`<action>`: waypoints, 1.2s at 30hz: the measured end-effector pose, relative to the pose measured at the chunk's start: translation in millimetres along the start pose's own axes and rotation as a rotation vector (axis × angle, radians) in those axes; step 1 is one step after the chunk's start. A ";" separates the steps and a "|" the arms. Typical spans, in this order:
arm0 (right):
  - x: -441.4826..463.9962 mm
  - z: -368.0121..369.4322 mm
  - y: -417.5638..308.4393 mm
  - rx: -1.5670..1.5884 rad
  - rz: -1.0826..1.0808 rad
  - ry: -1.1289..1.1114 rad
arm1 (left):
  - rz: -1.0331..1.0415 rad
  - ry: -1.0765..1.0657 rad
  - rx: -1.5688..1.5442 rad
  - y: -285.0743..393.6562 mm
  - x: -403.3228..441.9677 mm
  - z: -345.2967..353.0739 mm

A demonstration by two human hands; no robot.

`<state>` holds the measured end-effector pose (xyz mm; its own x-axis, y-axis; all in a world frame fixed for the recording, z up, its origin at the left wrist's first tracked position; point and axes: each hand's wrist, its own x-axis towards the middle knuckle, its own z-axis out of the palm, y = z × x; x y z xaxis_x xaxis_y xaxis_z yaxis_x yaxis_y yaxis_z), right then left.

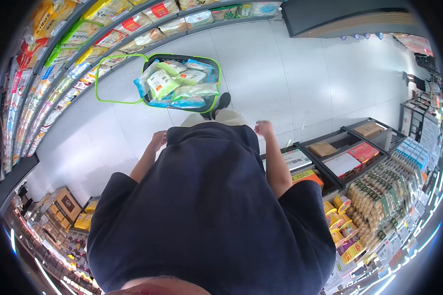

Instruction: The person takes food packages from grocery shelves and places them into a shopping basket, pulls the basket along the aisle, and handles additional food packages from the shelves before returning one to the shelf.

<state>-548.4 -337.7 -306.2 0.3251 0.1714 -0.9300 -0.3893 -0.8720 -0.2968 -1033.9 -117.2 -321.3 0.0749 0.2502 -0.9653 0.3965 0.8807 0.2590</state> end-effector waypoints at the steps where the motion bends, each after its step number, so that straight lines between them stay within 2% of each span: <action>1: -9.0 -5.0 13.3 -0.097 0.007 0.009 | -0.020 -0.018 -0.022 -7.0 10.3 1.8; 3: 17.0 -31.9 73.7 -0.716 -0.259 -0.086 | -0.029 -0.049 -0.066 -19.2 28.9 7.6; 5: -9.4 -46.1 98.2 -0.324 -0.234 -0.005 | -0.029 -0.069 -0.063 -18.8 53.6 14.3; 7: -86.2 -51.5 48.1 -0.144 0.101 0.062 | -0.020 -0.029 -0.039 7.1 51.5 32.1; 8: -73.2 -58.7 61.9 -0.162 0.096 0.064 | 0.057 -0.058 0.000 17.4 60.8 34.9; 10: -13.2 -83.0 106.5 0.035 0.312 0.209 | 0.146 -0.053 -0.010 49.0 49.9 53.6; 11: -23.8 -86.4 77.1 0.015 0.309 0.208 | 0.163 -0.019 -0.059 77.5 29.7 67.9; 13: -69.1 -84.3 -10.2 -0.177 0.193 0.138 | 0.242 -0.037 -0.022 94.1 48.3 78.0; 14: -31.3 -85.7 -1.2 -0.012 0.223 0.139 | 0.253 -0.033 -0.018 105.7 45.6 85.8; 15: 1.7 -108.7 -1.3 -0.076 0.175 0.093 | 0.264 -0.027 -0.014 118.7 43.2 92.4; 18: 8.4 -118.0 -98.5 -0.144 0.071 0.054 | 0.215 0.049 -0.033 139.7 56.9 119.6; 22: 39.4 -177.4 -171.5 -0.067 -0.075 -0.042 | 0.176 0.145 -0.069 154.1 63.2 178.0; 25: 61.5 -242.1 -184.9 -0.006 -0.032 -0.021 | 0.136 0.165 -0.142 170.3 63.5 242.5; 30: 108.1 -347.5 -151.4 -0.054 0.195 0.079 | 0.181 0.042 -0.146 224.8 50.5 331.6; 33: 132.8 -385.5 -131.2 -0.112 0.292 0.087 | 0.220 0.051 -0.189 241.6 62.0 345.1; 36: 125.6 -372.9 -169.3 -0.094 0.287 0.067 | 0.213 0.168 -0.255 242.6 89.4 343.9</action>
<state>-120.3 -339.5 -291.9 0.2706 -0.1158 -0.9557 -0.3932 -0.9194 0.0001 -616.3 -19.5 -356.2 -0.0286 0.4828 -0.8753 0.1455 0.8683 0.4742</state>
